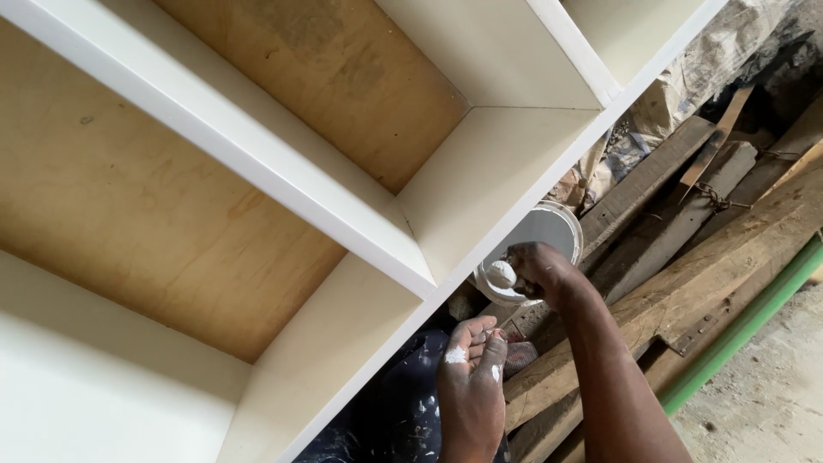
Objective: Applying white filler material to the exposed edges of a wooden shelf unit using a cloth.
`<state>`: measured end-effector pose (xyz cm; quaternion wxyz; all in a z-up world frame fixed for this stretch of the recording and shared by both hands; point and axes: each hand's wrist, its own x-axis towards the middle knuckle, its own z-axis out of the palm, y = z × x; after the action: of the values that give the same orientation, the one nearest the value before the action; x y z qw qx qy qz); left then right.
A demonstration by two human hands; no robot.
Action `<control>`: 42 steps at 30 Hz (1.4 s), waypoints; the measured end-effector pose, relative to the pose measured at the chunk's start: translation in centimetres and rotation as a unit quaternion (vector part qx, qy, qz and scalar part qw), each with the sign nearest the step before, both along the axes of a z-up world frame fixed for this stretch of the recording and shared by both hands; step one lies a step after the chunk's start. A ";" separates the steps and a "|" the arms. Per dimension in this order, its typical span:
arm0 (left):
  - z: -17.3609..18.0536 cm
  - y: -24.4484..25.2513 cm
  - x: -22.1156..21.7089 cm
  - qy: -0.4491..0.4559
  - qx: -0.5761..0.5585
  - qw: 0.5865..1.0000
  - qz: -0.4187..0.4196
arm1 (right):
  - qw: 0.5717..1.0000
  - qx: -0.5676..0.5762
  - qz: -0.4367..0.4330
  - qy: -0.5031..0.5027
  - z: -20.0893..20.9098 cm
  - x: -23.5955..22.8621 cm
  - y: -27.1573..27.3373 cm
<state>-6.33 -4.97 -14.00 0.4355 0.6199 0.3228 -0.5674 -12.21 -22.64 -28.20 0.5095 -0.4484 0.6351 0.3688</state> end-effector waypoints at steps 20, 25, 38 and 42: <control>0.6 -0.1 0.6 0.023 0.024 0.999 0.015 | 0.971 -0.023 -0.217 0.102 1.5 0.7 0.9; 0.7 0.1 0.7 0.025 0.029 0.999 0.013 | 0.976 -0.075 -0.197 0.059 0.8 0.7 1.8; 2.5 2.4 1.2 -0.203 -0.049 0.978 -0.010 | 0.980 -0.036 -0.165 -0.104 4.2 -0.6 3.1; 4.4 5.2 1.3 -0.403 -0.216 0.887 -0.062 | 0.930 0.000 -0.315 -0.190 11.2 0.0 4.0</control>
<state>-5.02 0.28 -9.58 0.6153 0.7042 -0.0504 -0.3508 -12.22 -18.62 -17.02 0.7105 -0.2876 0.6349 0.0969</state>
